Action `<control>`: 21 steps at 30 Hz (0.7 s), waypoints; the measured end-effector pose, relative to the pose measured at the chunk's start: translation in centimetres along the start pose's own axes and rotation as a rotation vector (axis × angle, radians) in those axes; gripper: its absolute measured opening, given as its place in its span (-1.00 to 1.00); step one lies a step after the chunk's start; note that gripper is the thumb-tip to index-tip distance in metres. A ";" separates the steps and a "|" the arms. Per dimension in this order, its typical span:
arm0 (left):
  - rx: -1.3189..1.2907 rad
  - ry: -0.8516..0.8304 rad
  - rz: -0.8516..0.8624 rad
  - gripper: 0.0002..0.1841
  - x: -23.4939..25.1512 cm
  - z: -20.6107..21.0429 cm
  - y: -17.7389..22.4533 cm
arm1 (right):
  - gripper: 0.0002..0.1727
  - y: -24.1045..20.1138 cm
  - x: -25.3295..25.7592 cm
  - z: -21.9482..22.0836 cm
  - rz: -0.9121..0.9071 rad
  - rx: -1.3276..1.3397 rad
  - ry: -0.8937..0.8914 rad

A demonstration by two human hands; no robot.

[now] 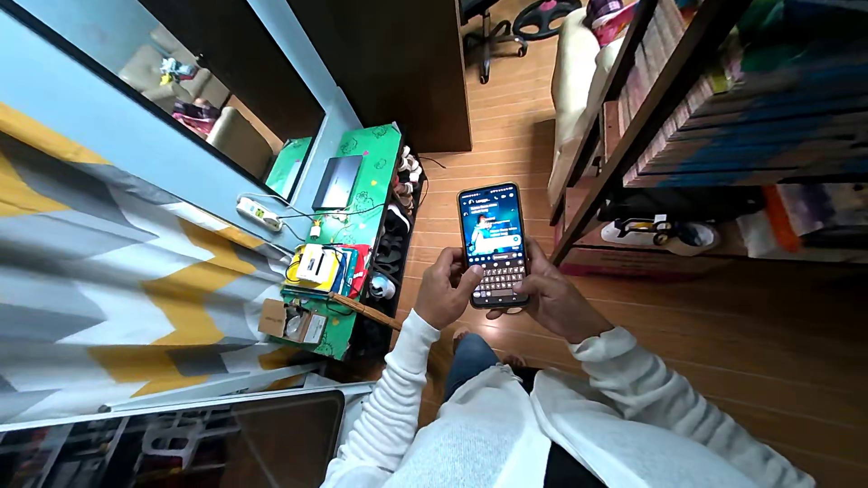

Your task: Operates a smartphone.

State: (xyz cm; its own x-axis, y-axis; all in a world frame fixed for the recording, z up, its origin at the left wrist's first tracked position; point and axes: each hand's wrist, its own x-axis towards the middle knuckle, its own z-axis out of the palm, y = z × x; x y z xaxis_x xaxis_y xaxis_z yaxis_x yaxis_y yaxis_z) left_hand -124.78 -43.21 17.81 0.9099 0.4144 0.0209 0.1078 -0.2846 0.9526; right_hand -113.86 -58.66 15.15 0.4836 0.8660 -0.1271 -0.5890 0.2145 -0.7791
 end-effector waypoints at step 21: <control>0.048 -0.070 0.052 -0.53 0.2 0.3 0.3 | -0.12 -0.3 -0.6 -0.2 -0.037 0.004 0.014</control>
State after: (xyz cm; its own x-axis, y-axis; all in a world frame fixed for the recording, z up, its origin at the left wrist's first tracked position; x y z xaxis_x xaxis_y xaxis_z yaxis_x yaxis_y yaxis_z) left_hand -124.44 -43.48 18.05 0.9403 0.3371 0.0473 0.0770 -0.3460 0.9351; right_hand -113.81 -59.34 15.32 0.5143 0.8509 -0.1071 -0.5729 0.2480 -0.7812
